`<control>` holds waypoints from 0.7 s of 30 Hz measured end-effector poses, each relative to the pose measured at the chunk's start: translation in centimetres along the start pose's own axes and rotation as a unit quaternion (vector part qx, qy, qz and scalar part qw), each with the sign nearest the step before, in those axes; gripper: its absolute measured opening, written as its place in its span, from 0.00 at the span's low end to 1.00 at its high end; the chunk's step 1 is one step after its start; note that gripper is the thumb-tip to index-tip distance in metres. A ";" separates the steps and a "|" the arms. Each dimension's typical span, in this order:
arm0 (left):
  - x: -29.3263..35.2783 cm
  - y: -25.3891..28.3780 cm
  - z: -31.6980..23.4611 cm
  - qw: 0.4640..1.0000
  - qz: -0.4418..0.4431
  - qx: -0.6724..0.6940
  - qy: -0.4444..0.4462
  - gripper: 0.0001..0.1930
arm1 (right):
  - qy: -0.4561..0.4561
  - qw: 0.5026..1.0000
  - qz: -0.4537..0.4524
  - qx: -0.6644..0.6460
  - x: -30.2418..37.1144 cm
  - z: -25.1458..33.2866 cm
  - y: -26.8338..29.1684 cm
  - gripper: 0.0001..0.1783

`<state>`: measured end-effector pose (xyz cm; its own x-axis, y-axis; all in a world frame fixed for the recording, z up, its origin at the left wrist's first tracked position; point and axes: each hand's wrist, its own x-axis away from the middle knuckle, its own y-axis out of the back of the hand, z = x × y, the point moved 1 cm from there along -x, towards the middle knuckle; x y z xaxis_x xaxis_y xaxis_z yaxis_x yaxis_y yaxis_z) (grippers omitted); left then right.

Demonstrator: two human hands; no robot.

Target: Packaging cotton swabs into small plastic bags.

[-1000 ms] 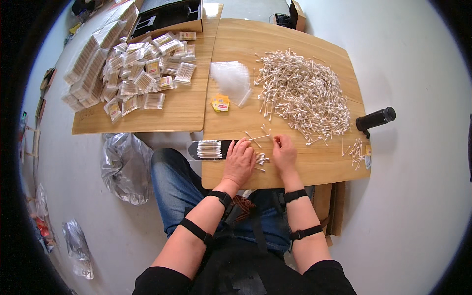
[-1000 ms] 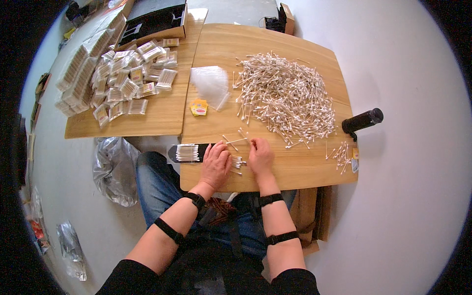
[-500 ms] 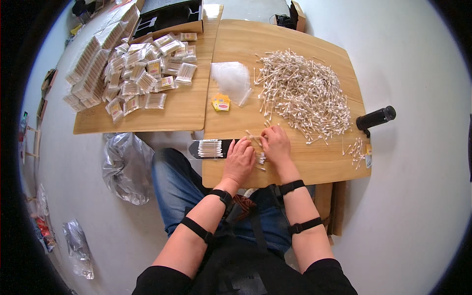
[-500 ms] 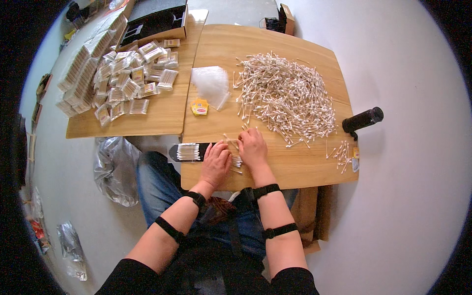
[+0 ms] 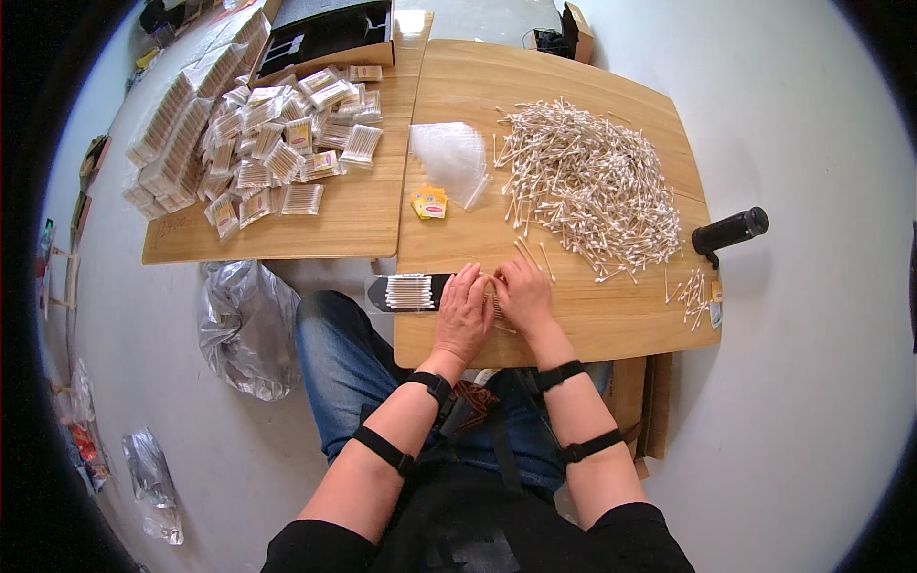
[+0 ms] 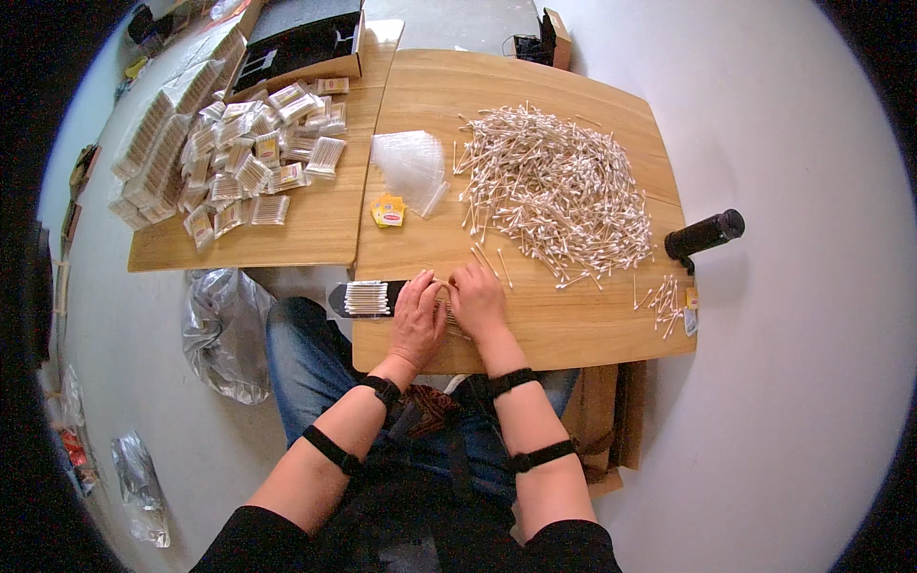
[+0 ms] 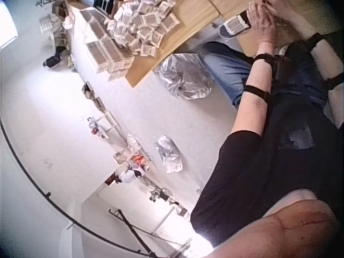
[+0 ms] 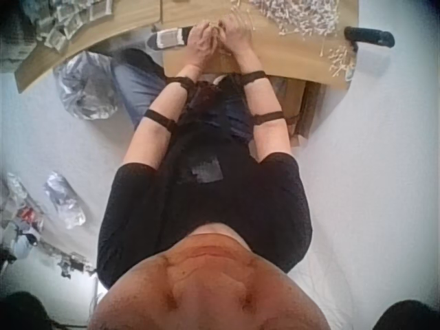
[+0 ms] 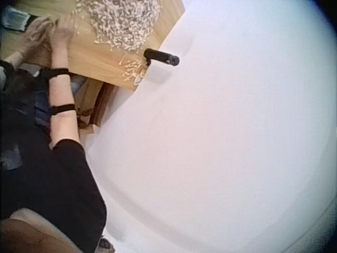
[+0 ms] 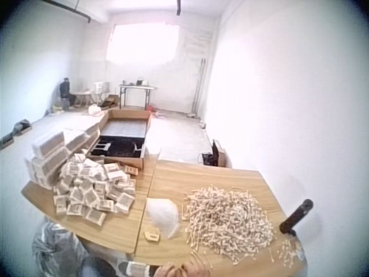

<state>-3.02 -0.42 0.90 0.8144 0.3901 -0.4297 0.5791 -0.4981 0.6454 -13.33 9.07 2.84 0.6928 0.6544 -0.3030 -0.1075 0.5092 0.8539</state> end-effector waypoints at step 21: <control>-0.2 0.1 -0.6 0.998 0.021 -0.054 -0.029 0.09 | -0.125 0.991 0.003 -0.044 2.7 -2.9 1.8 0.07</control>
<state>-3.17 -0.08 1.41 0.8405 0.3229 -0.4351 0.5396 -0.4259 0.7262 -13.74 13.36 2.35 0.8463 0.5035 -0.1740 -0.1666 0.5604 0.8113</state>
